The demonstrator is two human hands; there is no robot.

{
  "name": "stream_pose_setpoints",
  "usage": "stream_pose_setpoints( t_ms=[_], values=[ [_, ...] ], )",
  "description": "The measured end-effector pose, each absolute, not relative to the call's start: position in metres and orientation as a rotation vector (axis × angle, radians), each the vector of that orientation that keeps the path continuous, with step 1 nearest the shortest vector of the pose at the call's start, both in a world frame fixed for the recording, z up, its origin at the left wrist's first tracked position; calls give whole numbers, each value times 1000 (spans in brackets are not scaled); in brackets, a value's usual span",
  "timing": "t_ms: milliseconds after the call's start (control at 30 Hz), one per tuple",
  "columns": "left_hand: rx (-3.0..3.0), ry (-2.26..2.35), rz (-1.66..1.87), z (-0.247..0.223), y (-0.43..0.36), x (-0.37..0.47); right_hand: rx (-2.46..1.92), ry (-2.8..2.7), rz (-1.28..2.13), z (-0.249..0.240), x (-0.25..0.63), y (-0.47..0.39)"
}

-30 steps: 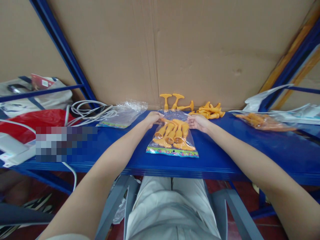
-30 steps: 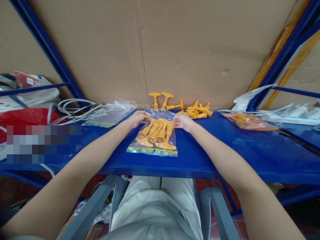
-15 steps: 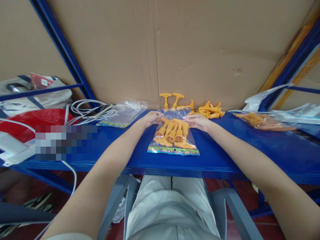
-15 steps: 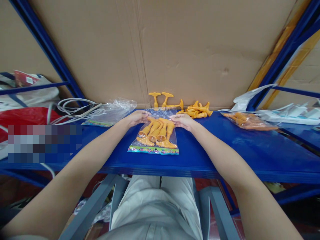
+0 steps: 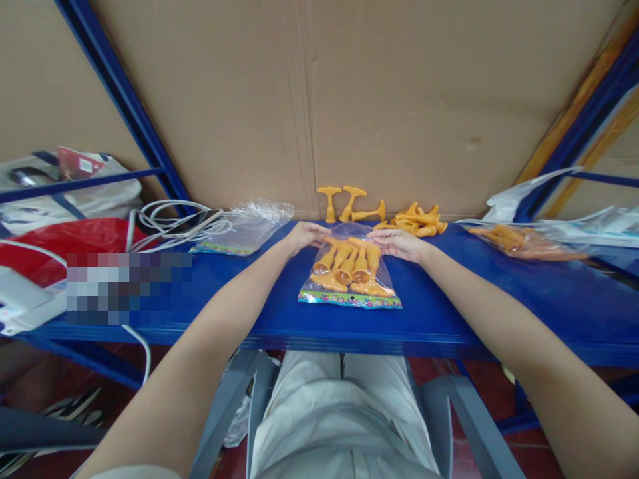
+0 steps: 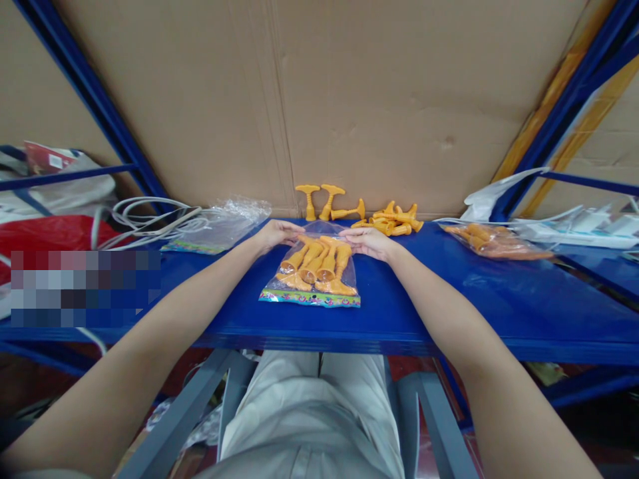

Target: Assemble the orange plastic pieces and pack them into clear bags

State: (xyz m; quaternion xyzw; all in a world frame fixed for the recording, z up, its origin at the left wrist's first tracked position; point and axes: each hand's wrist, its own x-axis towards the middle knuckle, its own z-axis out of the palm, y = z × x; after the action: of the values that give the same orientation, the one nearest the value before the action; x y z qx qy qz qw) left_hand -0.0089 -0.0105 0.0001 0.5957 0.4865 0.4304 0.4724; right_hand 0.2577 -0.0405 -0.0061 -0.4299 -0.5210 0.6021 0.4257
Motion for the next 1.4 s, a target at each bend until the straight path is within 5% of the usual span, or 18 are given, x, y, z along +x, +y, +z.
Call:
stream_pose_setpoints(
  t_ms=[367, 633, 1067, 1400],
  values=[
    [1556, 1247, 1204, 1, -11, 2, -1098, -1411, 1249, -14, 255, -32],
    [1625, 1322, 1214, -1, -10, 3, -1039, -1691, 611, -25, 255, -12],
    [1797, 1422, 1120, 1, -14, 3, -1060, -1389, 1175, -25, 259, -20],
    [2130, 1284, 1049, -4, -6, -6, -1100, -2099, 265, -20, 265, -10]
  ],
)
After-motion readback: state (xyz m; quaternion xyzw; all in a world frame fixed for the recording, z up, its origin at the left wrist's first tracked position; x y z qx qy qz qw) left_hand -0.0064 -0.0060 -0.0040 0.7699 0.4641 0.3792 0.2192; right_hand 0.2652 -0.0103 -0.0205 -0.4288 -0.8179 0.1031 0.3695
